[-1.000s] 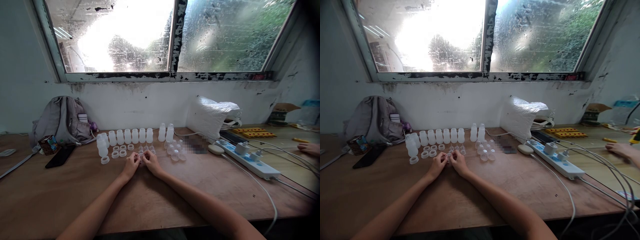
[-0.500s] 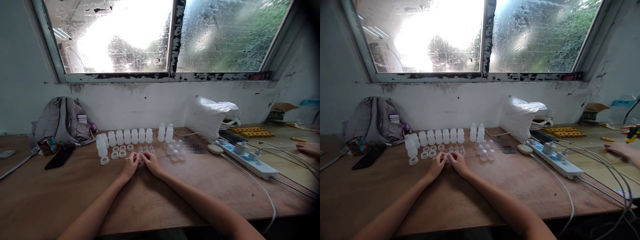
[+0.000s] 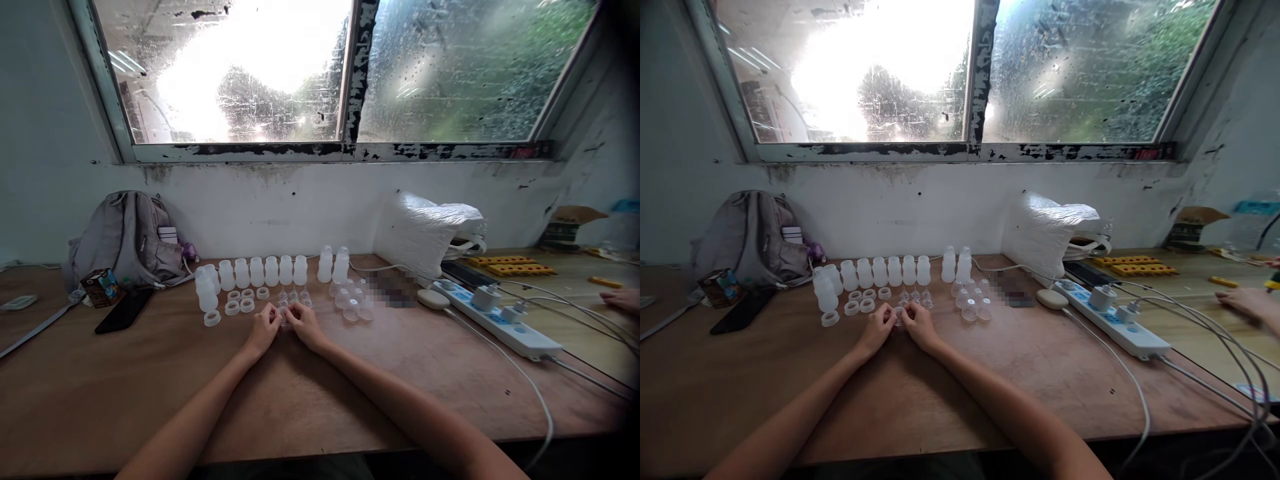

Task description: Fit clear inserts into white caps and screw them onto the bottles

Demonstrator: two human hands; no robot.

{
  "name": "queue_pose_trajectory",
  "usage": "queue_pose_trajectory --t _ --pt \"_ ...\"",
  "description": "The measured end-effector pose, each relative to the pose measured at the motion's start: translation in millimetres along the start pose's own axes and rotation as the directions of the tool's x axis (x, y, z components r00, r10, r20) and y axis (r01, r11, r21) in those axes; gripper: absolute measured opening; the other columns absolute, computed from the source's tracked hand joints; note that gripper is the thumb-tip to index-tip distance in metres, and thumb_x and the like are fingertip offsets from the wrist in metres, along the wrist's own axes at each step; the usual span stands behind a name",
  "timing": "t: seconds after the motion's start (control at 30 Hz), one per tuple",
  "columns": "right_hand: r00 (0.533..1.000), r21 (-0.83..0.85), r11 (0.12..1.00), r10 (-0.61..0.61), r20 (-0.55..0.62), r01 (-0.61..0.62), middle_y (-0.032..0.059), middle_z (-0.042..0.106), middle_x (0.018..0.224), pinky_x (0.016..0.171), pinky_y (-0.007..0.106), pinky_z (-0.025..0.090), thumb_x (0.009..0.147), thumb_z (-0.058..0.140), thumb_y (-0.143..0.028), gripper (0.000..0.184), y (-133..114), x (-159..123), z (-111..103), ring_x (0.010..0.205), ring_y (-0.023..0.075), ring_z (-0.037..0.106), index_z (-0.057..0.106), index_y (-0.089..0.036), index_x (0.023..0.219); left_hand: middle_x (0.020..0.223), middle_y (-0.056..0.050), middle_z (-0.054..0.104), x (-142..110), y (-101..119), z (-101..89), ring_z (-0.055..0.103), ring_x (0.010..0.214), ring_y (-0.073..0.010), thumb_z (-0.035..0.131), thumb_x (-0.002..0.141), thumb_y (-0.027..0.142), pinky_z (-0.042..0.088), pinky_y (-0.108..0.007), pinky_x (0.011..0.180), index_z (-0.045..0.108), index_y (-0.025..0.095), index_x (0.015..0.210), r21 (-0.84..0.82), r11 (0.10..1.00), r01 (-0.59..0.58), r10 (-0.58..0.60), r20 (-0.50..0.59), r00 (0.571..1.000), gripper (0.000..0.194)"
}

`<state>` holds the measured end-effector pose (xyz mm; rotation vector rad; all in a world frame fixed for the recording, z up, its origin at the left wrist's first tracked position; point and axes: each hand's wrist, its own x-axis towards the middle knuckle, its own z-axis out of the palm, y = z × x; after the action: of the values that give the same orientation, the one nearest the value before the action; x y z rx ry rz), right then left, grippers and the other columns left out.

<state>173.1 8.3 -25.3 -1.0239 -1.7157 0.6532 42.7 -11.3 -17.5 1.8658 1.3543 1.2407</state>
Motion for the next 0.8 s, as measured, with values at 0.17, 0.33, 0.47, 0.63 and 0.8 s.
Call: queue_pose_trajectory --t 0.17,0.33,0.47,0.63,0.8 --pt "0.999 0.043 0.999 0.03 0.023 -0.031 -0.0004 0.054 0.06 0.051 0.021 0.037 0.072 0.048 -0.031 0.018 0.8 -0.6 0.2 0.054 0.0096 0.046 0.052 -0.015 0.066 0.047 0.004 0.052 1.1 -1.8 -1.1 0.048 0.038 -0.0091 0.043 0.074 0.033 0.035 -0.018 0.04 0.045 0.017 0.07 -0.036 0.999 0.009 -0.009 0.026 1.0 0.017" --pt "0.999 0.068 0.997 0.037 0.032 -0.039 0.0005 0.056 0.064 0.053 0.022 0.04 0.072 0.048 -0.031 0.017 0.1 -1.0 -0.7 0.056 0.0105 0.049 0.054 -0.015 0.078 0.057 0.001 0.057 1.2 0.8 -6.1 0.05 0.042 -0.0089 0.041 0.076 0.034 0.038 -0.018 0.041 0.048 0.017 0.078 -0.022 1.0 -0.016 0.017 0.024 1.0 0.018" --pt "0.999 0.138 0.99 0.021 0.047 -0.027 0.0009 0.057 0.07 0.052 0.022 0.043 0.07 0.05 -0.026 0.021 1.6 -2.0 -1.9 0.059 0.011 0.052 0.051 -0.016 0.089 0.072 -0.001 0.061 0.2 3.6 -8.4 0.054 0.049 -0.0091 0.044 0.076 0.03 0.041 -0.019 0.047 0.048 0.018 0.091 0.008 0.999 -0.044 0.044 0.024 0.999 0.02" --pt "0.999 0.152 0.987 0.045 0.027 -0.049 0.0003 0.055 0.071 0.051 0.022 0.043 0.066 0.048 -0.018 0.017 5.3 -1.4 -1.8 0.057 0.0101 0.05 0.049 -0.017 0.083 0.072 -0.002 0.061 0.8 2.4 -6.0 0.057 0.059 -0.0116 0.045 0.074 0.024 0.044 -0.022 0.055 0.048 0.018 0.09 0.036 0.996 -0.087 0.085 0.036 0.996 0.017" --pt "1.0 0.129 0.991 0.029 0.001 -0.029 -0.0006 0.053 0.07 0.052 0.021 0.04 0.064 0.047 -0.016 0.013 7.7 -0.3 0.0 0.057 0.0094 0.049 0.048 -0.017 0.077 0.072 -0.002 0.06 2.1 -0.7 -4.2 0.057 0.062 -0.013 0.046 0.073 0.022 0.044 -0.023 0.059 0.048 0.018 0.088 0.057 0.99 -0.127 0.124 0.045 0.991 0.016"
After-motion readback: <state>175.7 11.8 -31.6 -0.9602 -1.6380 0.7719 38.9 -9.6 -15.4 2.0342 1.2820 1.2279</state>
